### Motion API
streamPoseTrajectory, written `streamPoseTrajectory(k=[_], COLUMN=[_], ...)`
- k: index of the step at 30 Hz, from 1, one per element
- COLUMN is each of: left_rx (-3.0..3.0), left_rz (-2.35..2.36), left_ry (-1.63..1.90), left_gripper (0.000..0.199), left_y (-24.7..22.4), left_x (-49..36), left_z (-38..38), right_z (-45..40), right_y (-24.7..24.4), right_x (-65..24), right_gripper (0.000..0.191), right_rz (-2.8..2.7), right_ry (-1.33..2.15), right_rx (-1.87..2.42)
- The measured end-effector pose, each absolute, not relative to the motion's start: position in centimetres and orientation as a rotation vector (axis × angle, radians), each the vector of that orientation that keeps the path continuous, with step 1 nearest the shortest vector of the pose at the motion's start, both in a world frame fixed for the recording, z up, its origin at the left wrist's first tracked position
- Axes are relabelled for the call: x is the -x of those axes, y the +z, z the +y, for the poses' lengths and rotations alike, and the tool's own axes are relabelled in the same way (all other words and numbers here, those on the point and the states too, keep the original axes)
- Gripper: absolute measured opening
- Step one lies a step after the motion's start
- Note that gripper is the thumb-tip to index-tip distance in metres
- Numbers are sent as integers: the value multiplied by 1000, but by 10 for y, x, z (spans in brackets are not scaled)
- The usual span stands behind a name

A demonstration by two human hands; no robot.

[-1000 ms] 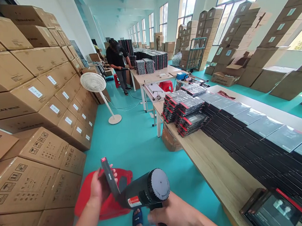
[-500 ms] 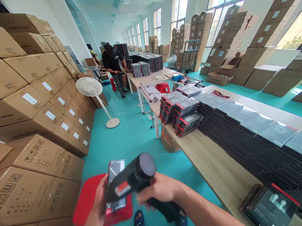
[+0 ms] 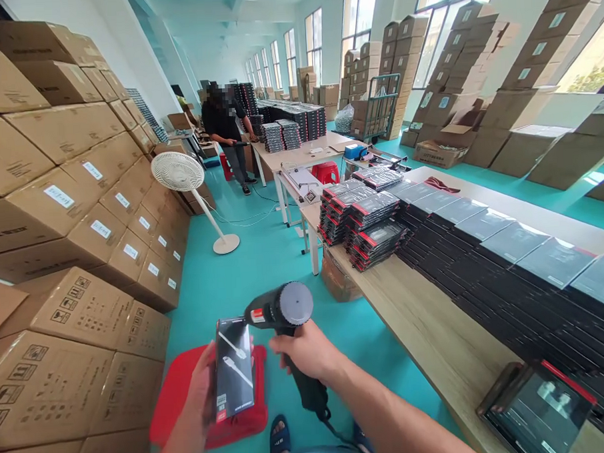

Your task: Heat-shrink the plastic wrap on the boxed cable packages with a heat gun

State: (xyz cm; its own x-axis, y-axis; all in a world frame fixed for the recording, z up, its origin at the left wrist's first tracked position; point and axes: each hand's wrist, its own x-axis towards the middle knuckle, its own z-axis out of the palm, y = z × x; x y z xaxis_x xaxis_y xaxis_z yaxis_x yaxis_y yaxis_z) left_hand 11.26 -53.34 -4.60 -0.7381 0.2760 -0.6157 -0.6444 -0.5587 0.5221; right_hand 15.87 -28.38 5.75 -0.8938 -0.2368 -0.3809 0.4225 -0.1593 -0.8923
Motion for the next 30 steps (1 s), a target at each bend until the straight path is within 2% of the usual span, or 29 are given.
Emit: streamPoseTrajectory(k=[5,11,16,20,26,30], left_rx=[797,1197,1232,1153,870,465], left_rz=[1084,1155,1195,1237,1526,2001], left_ry=[2517,2573,2509,2506,2406,2157], left_gripper=[41,32,23,24,21,37], left_y=[-54,-66,-68,-65,-64,-70], left_x=[-97,-85,-82,-85,-94,-100], left_z=[-541,-547,-541,-539,-537,-541], right_z=[-253,-264,-287,-283,-262,-265], right_y=[51,45,45,47,57,56], right_x=[-187,-210,-209,-204,-205,-201], right_gripper=[21,27,17,19,19,29], right_rz=[1526,1586,1593,1778,1594,1638], right_ry=[-1868,-2016,-2022,-2031,-1961,-2065], right_rx=[-126,-333,-94,-236,-139,-317])
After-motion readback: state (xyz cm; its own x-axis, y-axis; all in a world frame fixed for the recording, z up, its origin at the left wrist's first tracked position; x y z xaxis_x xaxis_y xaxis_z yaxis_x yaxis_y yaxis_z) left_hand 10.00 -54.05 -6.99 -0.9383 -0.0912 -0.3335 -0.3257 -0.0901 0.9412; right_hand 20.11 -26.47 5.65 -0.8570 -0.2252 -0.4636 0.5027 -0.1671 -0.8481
